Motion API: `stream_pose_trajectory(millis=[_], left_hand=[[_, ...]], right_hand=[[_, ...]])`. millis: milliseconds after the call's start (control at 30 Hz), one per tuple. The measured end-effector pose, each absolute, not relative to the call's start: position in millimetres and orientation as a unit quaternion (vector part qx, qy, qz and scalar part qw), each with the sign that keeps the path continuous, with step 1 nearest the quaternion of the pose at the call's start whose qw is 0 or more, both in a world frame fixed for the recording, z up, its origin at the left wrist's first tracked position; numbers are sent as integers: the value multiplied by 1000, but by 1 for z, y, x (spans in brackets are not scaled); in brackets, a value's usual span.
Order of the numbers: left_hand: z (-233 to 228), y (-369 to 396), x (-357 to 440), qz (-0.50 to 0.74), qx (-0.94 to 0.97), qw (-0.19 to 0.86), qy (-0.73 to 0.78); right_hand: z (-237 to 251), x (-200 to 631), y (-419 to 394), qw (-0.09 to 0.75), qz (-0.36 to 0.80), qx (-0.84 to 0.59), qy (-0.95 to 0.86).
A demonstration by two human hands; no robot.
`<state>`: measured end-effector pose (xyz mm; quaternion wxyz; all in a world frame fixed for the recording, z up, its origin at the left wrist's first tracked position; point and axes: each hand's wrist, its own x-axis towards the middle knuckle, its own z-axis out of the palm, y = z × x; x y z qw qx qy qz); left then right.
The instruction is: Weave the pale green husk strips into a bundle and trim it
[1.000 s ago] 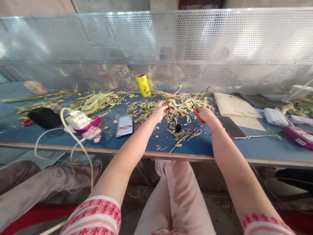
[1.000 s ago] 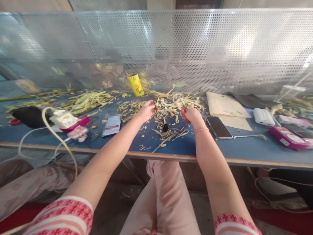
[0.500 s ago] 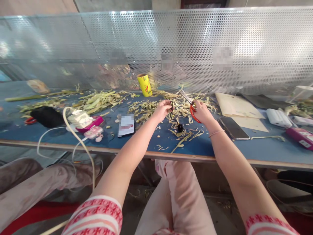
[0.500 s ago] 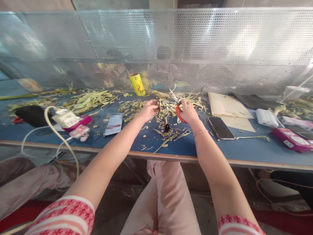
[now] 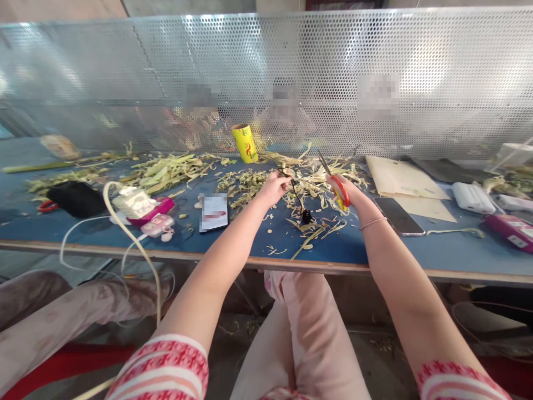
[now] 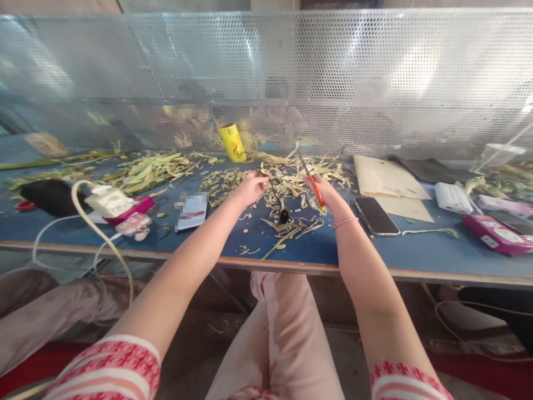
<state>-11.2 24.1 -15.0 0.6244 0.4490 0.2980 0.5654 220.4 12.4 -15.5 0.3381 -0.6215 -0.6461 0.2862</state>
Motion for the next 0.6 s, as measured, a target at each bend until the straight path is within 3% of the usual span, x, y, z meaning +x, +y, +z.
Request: stream_pose_trajectory(millis=[167,367,600], left_hand=[[-20,22,-7,572,494,562,335],[-22,28,-6,574,485,565,341],[-15,26,-7,581,441,594,340]], right_hand=[[-11,213,6,337,198,-618,-682],[-6,216,-3,317,34,-712,-625],[-3,236,-1,350,15,-763,-543]])
